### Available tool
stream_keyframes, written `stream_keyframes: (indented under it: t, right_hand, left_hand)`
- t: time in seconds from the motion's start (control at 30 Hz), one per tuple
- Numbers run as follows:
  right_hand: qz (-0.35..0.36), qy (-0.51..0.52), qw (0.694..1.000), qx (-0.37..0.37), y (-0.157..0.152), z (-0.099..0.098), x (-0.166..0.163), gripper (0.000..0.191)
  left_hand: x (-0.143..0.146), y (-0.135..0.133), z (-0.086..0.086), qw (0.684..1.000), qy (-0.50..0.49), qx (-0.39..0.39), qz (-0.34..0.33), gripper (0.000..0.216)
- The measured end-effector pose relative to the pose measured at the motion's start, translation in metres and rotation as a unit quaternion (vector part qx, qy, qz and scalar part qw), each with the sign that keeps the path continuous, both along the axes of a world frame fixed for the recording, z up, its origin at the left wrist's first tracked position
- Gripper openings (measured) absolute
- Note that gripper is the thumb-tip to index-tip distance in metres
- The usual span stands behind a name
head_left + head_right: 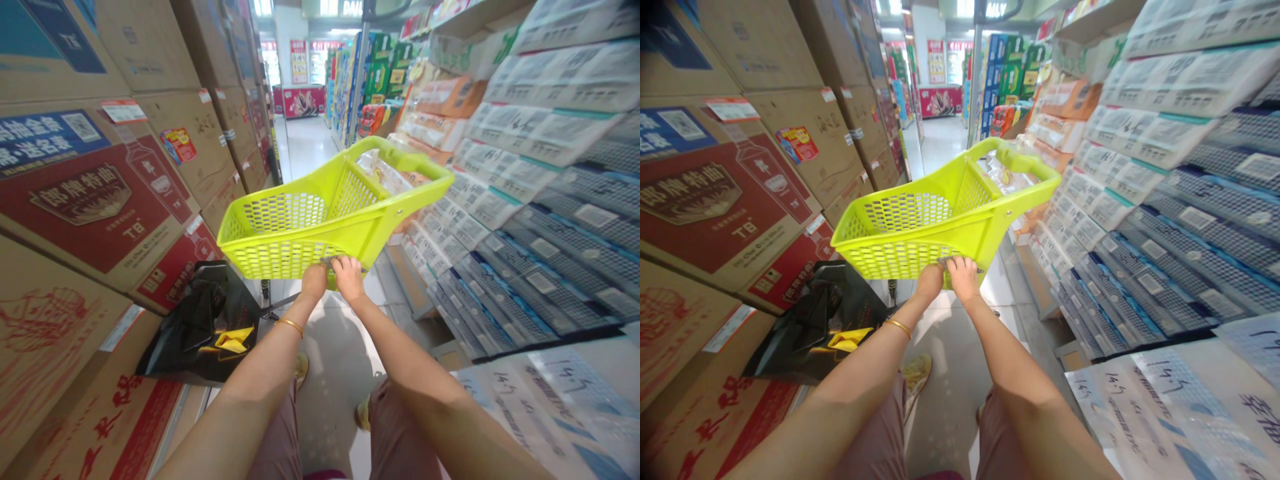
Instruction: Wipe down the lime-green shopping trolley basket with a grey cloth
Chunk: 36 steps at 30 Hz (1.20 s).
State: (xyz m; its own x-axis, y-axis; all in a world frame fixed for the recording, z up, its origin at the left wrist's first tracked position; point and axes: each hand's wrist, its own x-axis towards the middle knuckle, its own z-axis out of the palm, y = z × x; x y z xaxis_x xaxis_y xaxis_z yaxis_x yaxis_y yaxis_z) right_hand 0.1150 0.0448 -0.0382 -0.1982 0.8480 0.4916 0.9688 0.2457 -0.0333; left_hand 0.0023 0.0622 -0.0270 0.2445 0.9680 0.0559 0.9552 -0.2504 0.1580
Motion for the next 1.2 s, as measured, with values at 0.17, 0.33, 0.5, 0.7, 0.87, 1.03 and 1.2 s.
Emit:
stream_keyframes:
  t: [0.17,0.33,0.5,0.7,0.87,1.03,1.2]
  right_hand:
    - [-0.017,-0.018,0.999,-0.035,-0.003,-0.023,-0.001,0.027]
    - [-0.011,-0.032,0.997,-0.069,-0.006,-0.032,-0.003,0.025]
    - [-0.001,-0.052,0.994,-0.099,-0.011,-0.040,-0.007,0.024]
    - [-0.001,-0.044,0.995,-0.092,-0.007,-0.028,-0.008,0.023]
    - [-0.021,0.021,0.999,-0.014,-0.001,0.010,-0.004,0.026]
    - [-0.035,0.048,0.998,0.037,-0.002,0.020,0.000,0.029]
    - [-0.006,-0.015,0.999,-0.028,-0.004,-0.015,0.001,0.029]
  left_hand:
    - [0.001,0.000,-0.001,1.000,0.002,0.013,-0.001,0.030]
    - [0.001,0.001,-0.003,1.000,-0.003,0.017,0.004,0.028]
    - [0.000,0.001,-0.002,1.000,-0.003,0.012,0.000,0.024]
    - [-0.001,0.000,-0.001,1.000,-0.001,0.016,-0.006,0.024]
    - [0.000,-0.001,0.001,1.000,0.001,0.007,0.003,0.029]
    - [0.001,-0.001,0.001,1.000,0.000,0.001,-0.002,0.026]
    - [0.000,-0.002,0.002,1.000,0.002,0.005,-0.002,0.029]
